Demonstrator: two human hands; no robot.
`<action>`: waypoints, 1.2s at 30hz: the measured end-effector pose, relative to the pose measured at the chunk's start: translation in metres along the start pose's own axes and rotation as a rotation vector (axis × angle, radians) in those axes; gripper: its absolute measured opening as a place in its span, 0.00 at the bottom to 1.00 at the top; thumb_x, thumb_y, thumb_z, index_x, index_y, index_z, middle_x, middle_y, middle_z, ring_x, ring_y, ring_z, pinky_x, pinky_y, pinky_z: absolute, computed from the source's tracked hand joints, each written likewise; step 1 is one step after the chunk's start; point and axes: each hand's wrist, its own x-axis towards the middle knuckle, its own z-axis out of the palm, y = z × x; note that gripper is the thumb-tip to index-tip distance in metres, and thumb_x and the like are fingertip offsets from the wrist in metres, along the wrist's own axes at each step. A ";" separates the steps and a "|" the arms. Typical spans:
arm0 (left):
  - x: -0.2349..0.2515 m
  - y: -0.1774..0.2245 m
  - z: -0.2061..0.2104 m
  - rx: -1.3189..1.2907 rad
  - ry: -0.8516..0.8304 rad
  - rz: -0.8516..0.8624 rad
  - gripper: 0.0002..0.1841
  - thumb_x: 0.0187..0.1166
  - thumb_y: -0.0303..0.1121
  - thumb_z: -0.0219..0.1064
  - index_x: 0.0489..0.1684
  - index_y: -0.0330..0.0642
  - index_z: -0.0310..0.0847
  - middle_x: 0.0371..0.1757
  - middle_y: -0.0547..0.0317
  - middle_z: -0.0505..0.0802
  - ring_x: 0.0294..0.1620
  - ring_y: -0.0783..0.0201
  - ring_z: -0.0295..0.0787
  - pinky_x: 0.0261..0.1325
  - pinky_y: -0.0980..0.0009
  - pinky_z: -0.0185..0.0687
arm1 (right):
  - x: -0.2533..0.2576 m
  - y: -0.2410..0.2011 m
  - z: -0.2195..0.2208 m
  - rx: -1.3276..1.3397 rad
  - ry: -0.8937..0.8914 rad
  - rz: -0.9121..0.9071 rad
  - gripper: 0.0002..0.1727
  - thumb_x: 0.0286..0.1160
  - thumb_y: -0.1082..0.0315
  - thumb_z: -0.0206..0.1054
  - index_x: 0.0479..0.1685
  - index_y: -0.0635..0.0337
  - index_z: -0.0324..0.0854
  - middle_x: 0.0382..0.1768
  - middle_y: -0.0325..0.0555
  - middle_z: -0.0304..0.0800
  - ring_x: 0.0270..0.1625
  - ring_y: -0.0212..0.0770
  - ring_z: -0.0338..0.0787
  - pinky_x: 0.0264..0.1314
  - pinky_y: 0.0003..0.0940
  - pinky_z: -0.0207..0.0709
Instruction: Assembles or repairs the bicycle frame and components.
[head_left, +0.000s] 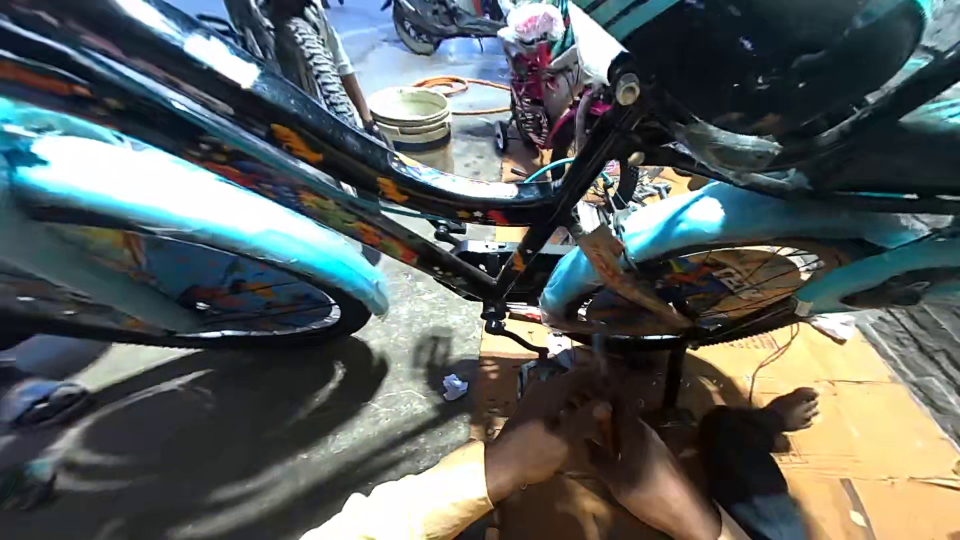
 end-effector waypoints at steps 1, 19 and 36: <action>0.001 0.003 -0.001 0.016 0.034 0.037 0.17 0.89 0.43 0.61 0.60 0.42 0.85 0.48 0.62 0.93 0.49 0.72 0.89 0.58 0.69 0.88 | 0.006 -0.005 -0.001 -0.058 0.006 -0.069 0.34 0.71 0.51 0.70 0.75 0.59 0.71 0.48 0.44 0.90 0.50 0.40 0.91 0.55 0.47 0.87; -0.013 -0.008 -0.087 -0.305 0.201 -0.151 0.14 0.92 0.37 0.49 0.52 0.42 0.81 0.25 0.67 0.82 0.21 0.77 0.70 0.25 0.79 0.68 | 0.077 -0.010 0.035 0.296 0.005 -0.340 0.16 0.87 0.56 0.57 0.64 0.51 0.79 0.36 0.40 0.85 0.35 0.38 0.86 0.39 0.42 0.84; -0.004 -0.010 -0.059 -0.410 0.248 -0.311 0.13 0.89 0.36 0.57 0.49 0.40 0.86 0.31 0.60 0.86 0.24 0.74 0.76 0.28 0.79 0.75 | 0.052 -0.031 0.042 0.922 -0.554 0.065 0.26 0.80 0.65 0.69 0.76 0.56 0.72 0.55 0.48 0.91 0.49 0.46 0.94 0.44 0.42 0.91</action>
